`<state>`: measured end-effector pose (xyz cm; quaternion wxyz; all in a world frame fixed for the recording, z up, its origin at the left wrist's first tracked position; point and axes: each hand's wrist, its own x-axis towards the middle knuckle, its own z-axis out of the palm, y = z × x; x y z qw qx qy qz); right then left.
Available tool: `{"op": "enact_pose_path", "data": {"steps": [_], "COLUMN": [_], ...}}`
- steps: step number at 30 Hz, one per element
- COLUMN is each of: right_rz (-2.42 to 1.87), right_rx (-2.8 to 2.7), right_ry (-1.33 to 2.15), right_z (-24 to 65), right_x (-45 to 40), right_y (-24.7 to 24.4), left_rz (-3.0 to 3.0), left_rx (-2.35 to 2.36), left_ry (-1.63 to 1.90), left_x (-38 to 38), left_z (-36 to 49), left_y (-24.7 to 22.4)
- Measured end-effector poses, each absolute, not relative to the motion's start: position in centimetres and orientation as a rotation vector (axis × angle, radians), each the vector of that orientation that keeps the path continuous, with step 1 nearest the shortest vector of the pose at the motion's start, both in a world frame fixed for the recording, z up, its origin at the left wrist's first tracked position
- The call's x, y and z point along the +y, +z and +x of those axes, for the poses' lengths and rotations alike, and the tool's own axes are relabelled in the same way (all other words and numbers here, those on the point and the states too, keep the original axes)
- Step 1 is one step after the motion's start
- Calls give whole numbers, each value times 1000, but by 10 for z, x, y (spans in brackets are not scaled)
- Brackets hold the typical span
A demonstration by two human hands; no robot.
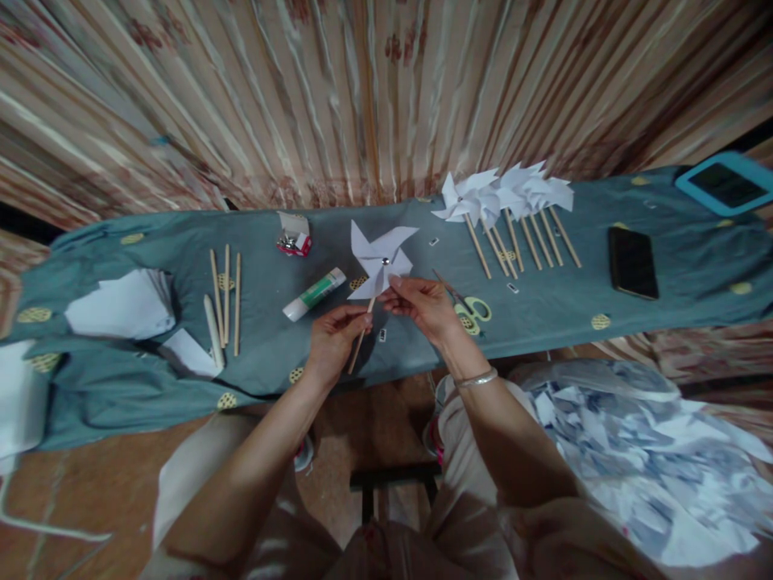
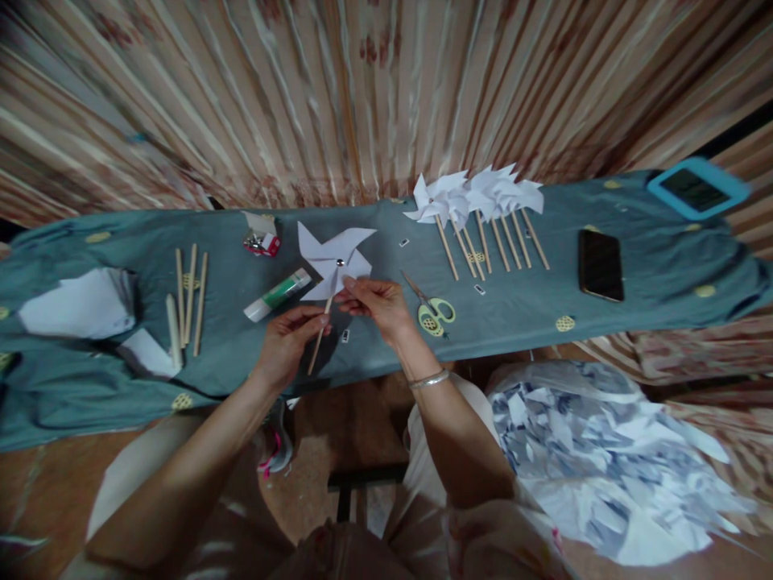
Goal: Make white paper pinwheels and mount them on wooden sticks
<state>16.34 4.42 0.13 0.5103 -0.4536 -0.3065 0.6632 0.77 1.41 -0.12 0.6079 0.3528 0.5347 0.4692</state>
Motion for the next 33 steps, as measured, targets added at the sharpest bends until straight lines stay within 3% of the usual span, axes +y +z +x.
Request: {"op": "enact_pose_path", "data": {"steps": [9, 18, 33], "right_rz": [-1119, -1144, -1131], "right_rx": [-851, -696, -738], "right_ry": [1661, 1198, 1346], "right_z": [178, 211, 194], "right_x": [35, 51, 52], "right_y": [11, 3, -3], "left_rz": [830, 795, 777], "left_rx": [1237, 1220, 1225], "left_ry": [1092, 1034, 1036], "left_x": [18, 17, 17], "left_z": [4, 5, 7], "left_y": [-4, -1, -2]}}
